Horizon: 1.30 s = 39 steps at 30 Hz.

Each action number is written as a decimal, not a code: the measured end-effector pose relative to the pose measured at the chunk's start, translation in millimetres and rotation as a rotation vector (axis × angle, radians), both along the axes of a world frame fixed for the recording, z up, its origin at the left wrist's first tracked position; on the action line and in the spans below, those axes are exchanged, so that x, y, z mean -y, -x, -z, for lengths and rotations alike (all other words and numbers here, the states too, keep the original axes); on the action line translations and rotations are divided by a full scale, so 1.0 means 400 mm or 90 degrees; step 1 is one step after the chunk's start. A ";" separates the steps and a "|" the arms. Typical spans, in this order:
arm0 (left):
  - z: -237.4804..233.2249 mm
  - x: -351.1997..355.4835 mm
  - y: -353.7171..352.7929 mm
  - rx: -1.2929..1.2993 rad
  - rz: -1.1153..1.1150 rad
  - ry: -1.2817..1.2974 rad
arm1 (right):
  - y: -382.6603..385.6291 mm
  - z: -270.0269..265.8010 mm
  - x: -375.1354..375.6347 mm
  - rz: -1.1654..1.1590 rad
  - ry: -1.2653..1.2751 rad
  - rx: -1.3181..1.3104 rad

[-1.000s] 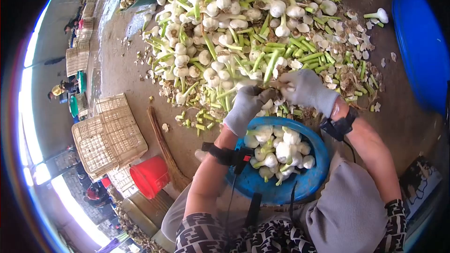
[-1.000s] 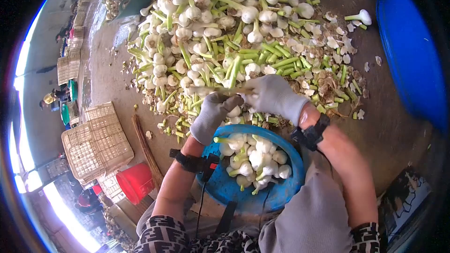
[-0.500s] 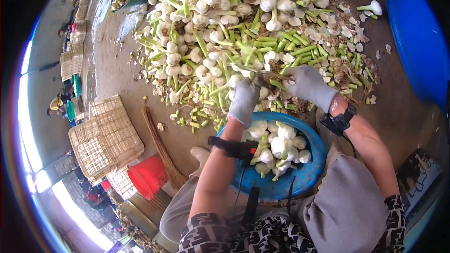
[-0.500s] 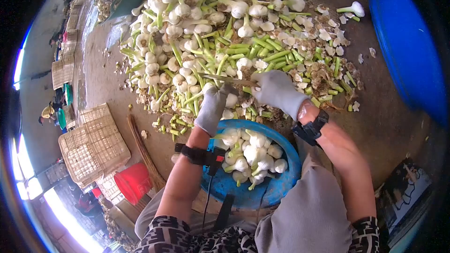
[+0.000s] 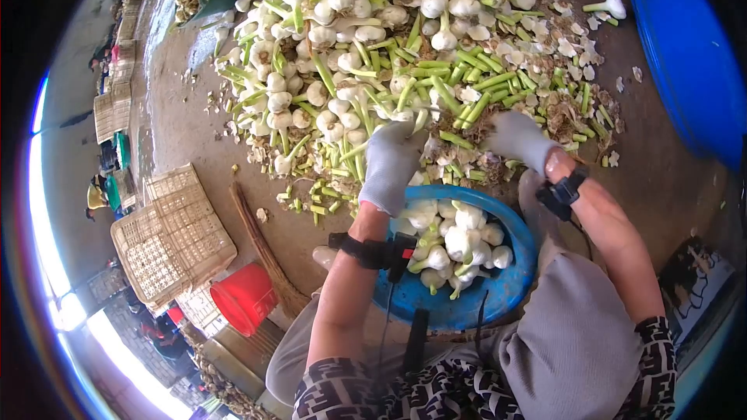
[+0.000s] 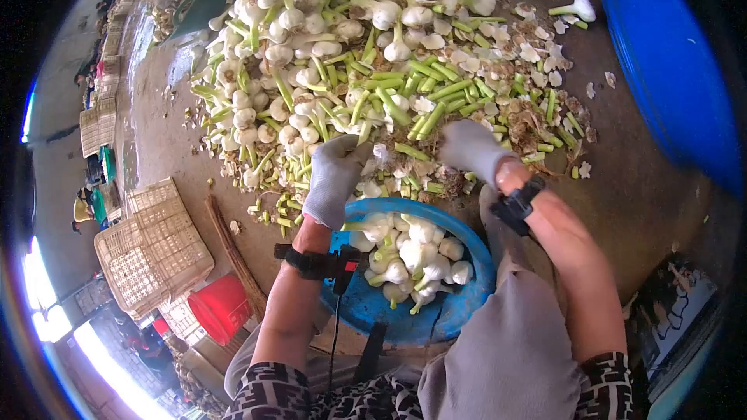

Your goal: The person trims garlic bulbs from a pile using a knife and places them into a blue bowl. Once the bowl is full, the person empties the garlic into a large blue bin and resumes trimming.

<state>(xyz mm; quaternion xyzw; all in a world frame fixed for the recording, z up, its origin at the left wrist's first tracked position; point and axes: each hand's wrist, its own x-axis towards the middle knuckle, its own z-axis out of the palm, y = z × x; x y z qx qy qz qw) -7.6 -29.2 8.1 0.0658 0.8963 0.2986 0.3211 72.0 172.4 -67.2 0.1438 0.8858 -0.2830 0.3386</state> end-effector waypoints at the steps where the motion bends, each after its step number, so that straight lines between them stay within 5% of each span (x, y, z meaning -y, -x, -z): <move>1: 0.004 0.010 0.009 -0.018 0.017 0.013 | -0.038 0.037 -0.032 0.062 -0.014 -0.028; 6: 0.121 -0.001 0.006 0.229 -0.710 -0.578 | -0.076 -0.018 -0.026 0.205 -0.015 -0.093; 10: 0.182 0.016 -0.038 0.226 -0.499 -0.551 | -0.032 -0.077 0.054 -0.001 0.056 -0.289; 16: 0.228 0.039 -0.065 -0.162 0.167 -0.048 | 0.005 -0.082 0.109 -0.132 0.053 -0.402; 18: 0.227 0.034 -0.086 -0.212 0.255 0.068 | 0.014 -0.082 0.110 -0.123 0.053 -0.337; 20: 0.224 0.022 -0.106 -0.223 0.230 0.162 | 0.013 -0.055 0.112 -0.114 0.071 -0.343; 24: 0.198 -0.007 -0.131 -0.320 0.047 0.094 | -0.003 -0.024 0.081 -0.081 0.121 -0.395; 26: 0.431 0.042 -0.134 -0.158 -0.153 -0.299 | -0.010 -0.015 0.075 -0.063 0.128 -0.446; 27: 0.354 0.029 -0.122 0.224 -0.384 -0.688 | -0.013 -0.001 0.065 -0.057 0.131 -0.472; 29: 0.170 -0.006 -0.082 0.583 -0.762 -0.763 | -0.010 0.097 0.019 0.090 -0.044 -0.219; 31: 0.030 -0.004 -0.102 0.125 -0.299 -0.605 | -0.057 0.083 -0.072 0.194 -0.145 -0.183; 33: -0.052 0.022 -0.073 0.382 -0.005 -0.768 | -0.105 0.064 -0.086 0.203 -0.150 -0.201; 34: -0.035 0.052 -0.057 0.382 0.224 -0.487 | -0.090 0.074 -0.100 0.160 -0.201 -0.192; 36: -0.027 0.089 0.020 0.101 0.333 -0.304 | -0.070 0.049 -0.086 0.203 -0.108 -0.204; 37: 0.001 0.100 0.104 0.266 0.050 -0.310 | -0.073 0.041 -0.075 0.226 -0.060 -0.202; 38: 0.031 0.123 0.190 0.099 -0.039 -0.350 | -0.077 0.044 -0.066 0.227 -0.055 -0.190; 39: 0.043 0.109 0.315 0.159 -0.310 -0.268 | -0.076 0.052 -0.061 0.229 -0.052 -0.181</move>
